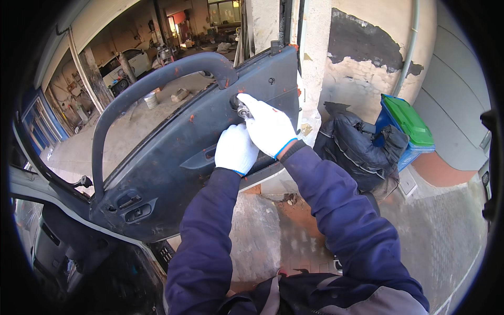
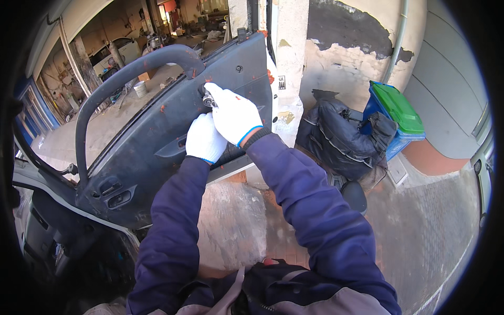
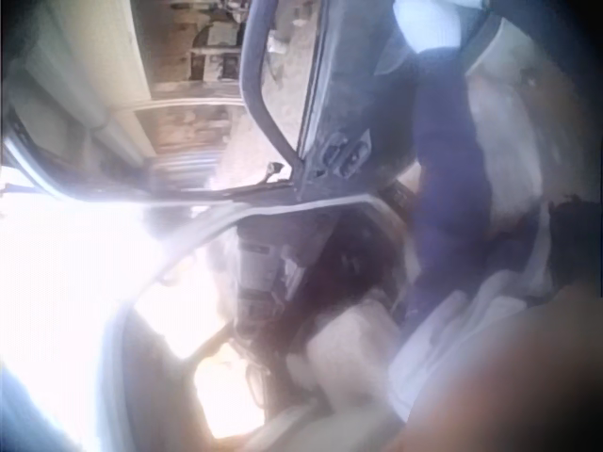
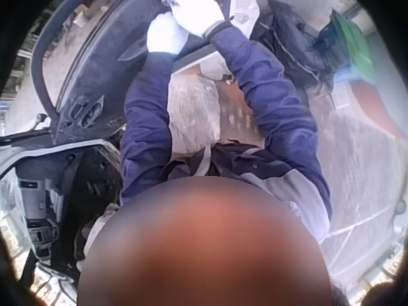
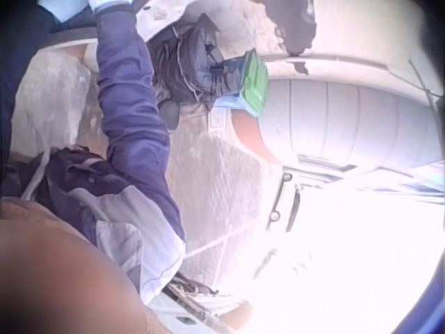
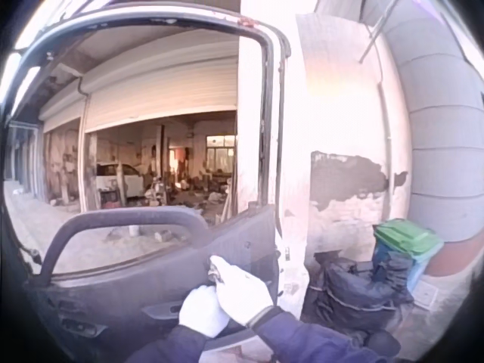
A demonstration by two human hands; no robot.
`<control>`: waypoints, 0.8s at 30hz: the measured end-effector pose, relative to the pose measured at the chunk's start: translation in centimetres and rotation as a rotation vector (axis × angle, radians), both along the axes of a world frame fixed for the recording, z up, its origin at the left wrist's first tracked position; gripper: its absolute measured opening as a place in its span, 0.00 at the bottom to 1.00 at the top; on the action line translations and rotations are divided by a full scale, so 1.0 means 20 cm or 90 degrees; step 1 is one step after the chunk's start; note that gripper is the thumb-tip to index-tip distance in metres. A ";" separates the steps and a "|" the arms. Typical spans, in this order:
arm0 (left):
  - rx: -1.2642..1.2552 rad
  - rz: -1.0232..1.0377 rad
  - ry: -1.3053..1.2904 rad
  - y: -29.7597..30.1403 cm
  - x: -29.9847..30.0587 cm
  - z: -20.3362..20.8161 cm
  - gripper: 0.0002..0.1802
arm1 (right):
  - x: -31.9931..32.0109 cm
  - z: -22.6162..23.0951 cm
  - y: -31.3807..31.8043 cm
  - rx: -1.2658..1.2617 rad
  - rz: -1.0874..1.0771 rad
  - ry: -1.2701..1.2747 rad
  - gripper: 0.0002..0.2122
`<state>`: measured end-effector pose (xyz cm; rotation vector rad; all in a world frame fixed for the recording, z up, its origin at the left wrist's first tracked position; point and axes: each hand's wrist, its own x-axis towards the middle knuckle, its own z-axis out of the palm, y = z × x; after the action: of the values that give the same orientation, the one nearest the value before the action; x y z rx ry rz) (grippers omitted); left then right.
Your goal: The person opens the truck's driver-side door and uses a wrench to loosen and remove two bolts from the interior door panel. After removing the bolts, the person pulls the panel away from the door frame to detach it.
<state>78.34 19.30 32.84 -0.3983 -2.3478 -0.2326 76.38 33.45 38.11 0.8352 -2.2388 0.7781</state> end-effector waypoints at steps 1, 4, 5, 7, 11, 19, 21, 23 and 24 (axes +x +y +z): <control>0.008 0.010 0.013 -0.02 -0.05 -0.03 0.07 | -0.07 -0.03 -0.03 -0.008 0.018 0.024 0.24; 0.013 0.030 0.045 -0.09 -0.22 -0.03 0.08 | -0.27 -0.05 -0.12 -0.009 0.017 0.014 0.23; 0.009 0.064 0.006 -0.09 -0.27 -0.04 0.08 | -0.32 -0.04 -0.14 -0.039 0.039 0.055 0.21; 0.016 0.030 0.019 -0.06 -0.38 0.00 0.10 | -0.44 0.03 -0.13 -0.092 0.041 0.068 0.19; 0.006 -0.002 0.096 -0.03 -0.38 0.01 0.11 | -0.40 0.06 -0.15 -0.109 0.020 0.004 0.20; -0.001 -0.073 -0.030 -0.08 -0.32 0.05 0.09 | -0.28 0.13 -0.17 -0.141 -0.055 -0.255 0.23; 0.031 -0.097 -0.051 -0.10 -0.32 0.06 0.08 | -0.29 0.16 -0.15 -0.121 -0.046 -0.276 0.23; 0.134 -0.170 -0.010 -0.12 -0.32 0.04 0.08 | -0.29 0.19 -0.14 -0.063 -0.035 -0.222 0.20; 0.182 -0.186 0.021 -0.13 -0.32 0.04 0.10 | -0.29 0.19 -0.13 -0.013 -0.061 -0.200 0.19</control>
<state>72.04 16.65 33.72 -0.5954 -2.1760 -0.6860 70.61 30.80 41.99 0.6255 -2.5193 0.9387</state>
